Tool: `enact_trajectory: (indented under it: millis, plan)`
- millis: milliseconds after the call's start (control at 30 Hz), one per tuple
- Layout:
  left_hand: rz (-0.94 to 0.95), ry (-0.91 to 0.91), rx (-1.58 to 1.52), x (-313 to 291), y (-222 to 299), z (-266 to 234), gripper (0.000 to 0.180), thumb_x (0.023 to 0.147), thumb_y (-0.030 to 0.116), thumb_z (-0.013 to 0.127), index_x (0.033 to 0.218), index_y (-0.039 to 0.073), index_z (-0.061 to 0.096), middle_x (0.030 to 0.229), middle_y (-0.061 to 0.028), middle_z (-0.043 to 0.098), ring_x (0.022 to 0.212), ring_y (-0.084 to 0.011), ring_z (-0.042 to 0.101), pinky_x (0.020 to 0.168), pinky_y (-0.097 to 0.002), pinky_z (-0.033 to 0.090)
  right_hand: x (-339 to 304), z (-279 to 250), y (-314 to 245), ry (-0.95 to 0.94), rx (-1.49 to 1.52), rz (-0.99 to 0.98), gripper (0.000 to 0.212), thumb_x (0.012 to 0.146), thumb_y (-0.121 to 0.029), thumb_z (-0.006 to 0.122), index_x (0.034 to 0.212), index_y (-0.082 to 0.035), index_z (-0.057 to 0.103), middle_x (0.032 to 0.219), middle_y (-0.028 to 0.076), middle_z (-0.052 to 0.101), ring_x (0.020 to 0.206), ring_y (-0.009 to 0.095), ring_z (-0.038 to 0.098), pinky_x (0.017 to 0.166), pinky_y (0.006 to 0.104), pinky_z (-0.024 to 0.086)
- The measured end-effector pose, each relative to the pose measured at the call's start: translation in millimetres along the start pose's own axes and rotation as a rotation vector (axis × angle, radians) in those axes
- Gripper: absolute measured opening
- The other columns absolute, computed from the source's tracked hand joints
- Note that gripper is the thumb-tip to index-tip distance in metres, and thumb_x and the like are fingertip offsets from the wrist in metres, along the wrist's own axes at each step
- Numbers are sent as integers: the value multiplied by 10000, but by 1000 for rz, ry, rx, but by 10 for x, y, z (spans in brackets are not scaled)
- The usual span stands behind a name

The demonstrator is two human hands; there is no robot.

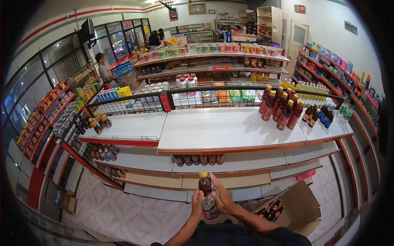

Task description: Cleaning dusty beverage bottles with a cloth and placing them neatly on a grocery store shelf.

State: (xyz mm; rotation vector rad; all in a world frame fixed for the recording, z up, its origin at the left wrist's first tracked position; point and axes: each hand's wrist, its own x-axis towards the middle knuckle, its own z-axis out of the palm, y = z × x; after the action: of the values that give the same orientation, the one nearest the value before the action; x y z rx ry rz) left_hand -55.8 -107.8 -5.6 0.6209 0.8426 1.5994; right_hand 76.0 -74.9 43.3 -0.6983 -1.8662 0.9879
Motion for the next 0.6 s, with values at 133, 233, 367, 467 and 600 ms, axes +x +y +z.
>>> enact_trajectory:
  millis: [133,233,367,467,600]
  plan:
    - [-44,-5,12,-17,77,76,328,1001,378,526,1051,58,576,935,17,582,834,-65,549,739,-229,466,116,9,-57,89,-35,3,570,977,-196,487,1470,13,292,1478,247,361,1383,389,329,1143,458,229]
    - [-70,83,29,49,95,20,330,1011,386,499,975,68,578,870,18,557,788,-69,522,713,-235,450,67,133,-107,226,-177,-62,561,962,-193,522,1451,1,328,1476,247,365,1344,397,374,1129,466,249]
    - [130,147,154,256,153,-30,351,1041,393,410,1091,68,533,996,-17,546,891,-104,522,803,-252,437,-101,149,-240,57,-269,-54,575,893,-181,644,1402,-29,424,1499,232,335,1316,405,407,1088,458,320]
    - [173,156,136,344,20,-293,348,1057,371,362,1194,70,470,1084,-39,522,962,-122,510,865,-266,418,-158,151,-297,-27,-251,-72,558,853,-141,691,1367,-50,492,1492,222,357,1327,393,418,1063,448,372]
    - [-11,142,50,192,-54,-202,389,1056,353,347,1302,71,449,1209,-66,513,1128,-158,491,970,-281,376,-100,20,-148,-110,-230,-141,569,870,-127,667,1396,-60,459,1476,212,385,1371,369,373,1095,449,351]
